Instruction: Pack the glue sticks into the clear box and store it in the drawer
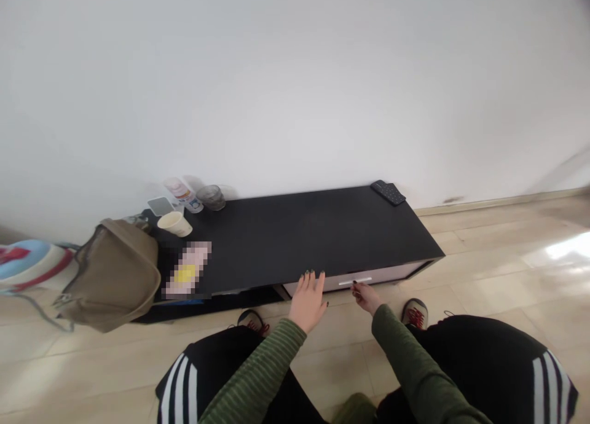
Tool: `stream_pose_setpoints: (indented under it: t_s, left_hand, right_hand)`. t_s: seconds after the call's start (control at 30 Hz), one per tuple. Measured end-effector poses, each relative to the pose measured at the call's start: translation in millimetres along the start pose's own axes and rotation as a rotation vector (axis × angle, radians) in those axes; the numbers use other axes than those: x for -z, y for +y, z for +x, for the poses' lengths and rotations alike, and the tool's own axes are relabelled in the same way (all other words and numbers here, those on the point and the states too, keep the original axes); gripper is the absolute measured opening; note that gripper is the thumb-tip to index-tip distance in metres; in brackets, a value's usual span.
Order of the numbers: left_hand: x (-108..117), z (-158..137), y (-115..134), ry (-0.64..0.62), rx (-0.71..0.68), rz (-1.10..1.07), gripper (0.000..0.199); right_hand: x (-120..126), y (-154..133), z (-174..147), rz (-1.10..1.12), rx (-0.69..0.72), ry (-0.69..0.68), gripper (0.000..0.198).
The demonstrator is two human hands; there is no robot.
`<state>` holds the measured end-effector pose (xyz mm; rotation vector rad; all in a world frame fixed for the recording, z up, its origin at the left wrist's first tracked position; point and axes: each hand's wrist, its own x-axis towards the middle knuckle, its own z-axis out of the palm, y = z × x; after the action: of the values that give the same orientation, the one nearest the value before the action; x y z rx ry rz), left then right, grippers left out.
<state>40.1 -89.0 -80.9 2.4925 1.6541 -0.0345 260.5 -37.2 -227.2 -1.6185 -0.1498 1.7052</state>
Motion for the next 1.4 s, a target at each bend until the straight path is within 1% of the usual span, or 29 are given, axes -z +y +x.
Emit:
stream_pose_setpoints:
  t_s: [0.13, 0.23, 0.33, 0.43, 0.5, 0.53, 0.6, 0.63, 0.67, 0.7, 0.73, 0.8, 0.83, 0.87, 0.9, 0.97, 1.03, 1.1, 1.13, 1.17, 1.23, 1.33, 1.4]
  left_hand:
    - [-2.6, -0.8, 1.1, 0.023, 0.009, -0.032, 0.073]
    - [-3.3, -0.4, 1.2, 0.036, 0.015, -0.061, 0.072]
    - [-4.0, -1.0, 4.3, 0.027, 0.039, -0.068, 0.072]
    - [-8.2, -7.4, 15.8, -0.001, 0.066, -0.081, 0.073]
    - [-12.9, -16.0, 27.7, -0.034, 0.025, -0.1, 0.072]
    - [-15.3, -20.9, 33.9, -0.052, -0.01, -0.112, 0.072]
    - [-19.1, -30.6, 44.4, -0.086, -0.071, -0.136, 0.073]
    - [-20.1, -34.6, 48.2, -0.104, -0.088, -0.148, 0.073]
    - [-20.4, -37.8, 51.0, -0.123, -0.096, -0.159, 0.073]
    - [-20.2, -40.1, 52.8, -0.147, -0.103, -0.167, 0.072]
    - [-19.6, -41.7, 54.2, -0.173, -0.109, -0.173, 0.07]
    - [-17.7, -44.0, 56.8, -0.227, -0.116, -0.174, 0.066]
    - [-16.8, -45.2, 58.6, -0.255, -0.118, -0.171, 0.064]
    - [-16.2, -46.8, 61.0, -0.277, -0.123, -0.17, 0.061]
    - [-15.8, -48.9, 64.0, -0.288, -0.135, -0.175, 0.056]
    - [-16.0, -54.9, 71.2, -0.271, -0.214, -0.211, 0.045]
    - [-17.9, -62.8, 79.0, -0.236, -0.364, -0.268, 0.032]
    - [-22.8, -71.6, 85.9, -0.25, -0.506, -0.309, 0.026]
    - [-26.9, -76.0, 88.9, -0.28, -0.548, -0.315, 0.025]
    - [-32.4, -80.2, 91.4, -0.316, -0.565, -0.308, 0.025]
    - [-47.5, -87.9, 95.3, -0.398, -0.551, -0.262, 0.026]
    - [-77.4, -96.1, 99.7, -0.52, -0.539, -0.16, 0.027]
    - [-96.2, -98.0, 101.8, -0.587, -0.53, -0.106, 0.027]
  right_hand:
    - [1.0, 8.1, -1.0, -0.075, 0.068, 0.015, 0.027]
    - [4.3, 13.3, -7.4, -0.137, 0.086, 0.019, 0.029]
    - [15.7, 23.3, -22.5, -0.205, 0.072, 0.01, 0.023]
    - [33.0, 34.2, -49.4, -0.293, 0.016, -0.027, 0.019]
    - [41.9, 35.5, -72.6, -0.412, -0.001, -0.129, 0.023]
    - [43.9, 33.0, -84.7, -0.497, 0.021, -0.213, 0.027]
    - [41.4, 21.9, -106.4, -0.659, 0.149, -0.389, 0.033]
    - [37.1, 13.8, -114.8, -0.709, 0.243, -0.435, 0.035]
    - [31.3, 4.7, -120.8, -0.743, 0.338, -0.442, 0.036]
    - [24.5, -4.5, -124.2, -0.778, 0.439, -0.413, 0.035]
    - [17.3, -13.2, -124.9, -0.822, 0.538, -0.349, 0.033]
    - [4.1, -26.4, -119.8, -0.939, 0.704, -0.163, 0.023]
    - [-1.2, -30.1, -114.9, -1.01, 0.746, -0.07, 0.017]
    - [-5.4, -31.6, -109.3, -1.084, 0.742, 0.004, 0.014]
    - [-8.2, -31.2, -103.6, -1.147, 0.702, 0.05, 0.013]
    - [-10.0, -26.1, -93.7, -1.235, 0.574, 0.076, 0.014]
    - [-7.1, -19.0, -87.6, -1.262, 0.481, 0.078, 0.014]
    - [-1.3, -13.4, -86.0, -1.275, 0.457, 0.082, 0.016]
    - [2.0, -11.8, -86.9, -1.289, 0.454, 0.088, 0.018]
    - [5.2, -11.1, -88.7, -1.301, 0.464, 0.092, 0.02]
    - [9.8, -11.5, -95.4, -1.312, 0.52, 0.083, 0.025]
    - [10.3, -15.6, -111.8, -1.265, 0.642, 0.027, 0.027]
    - [8.6, -21.2, -126.7, -1.24, 0.705, 0.032, 0.026]
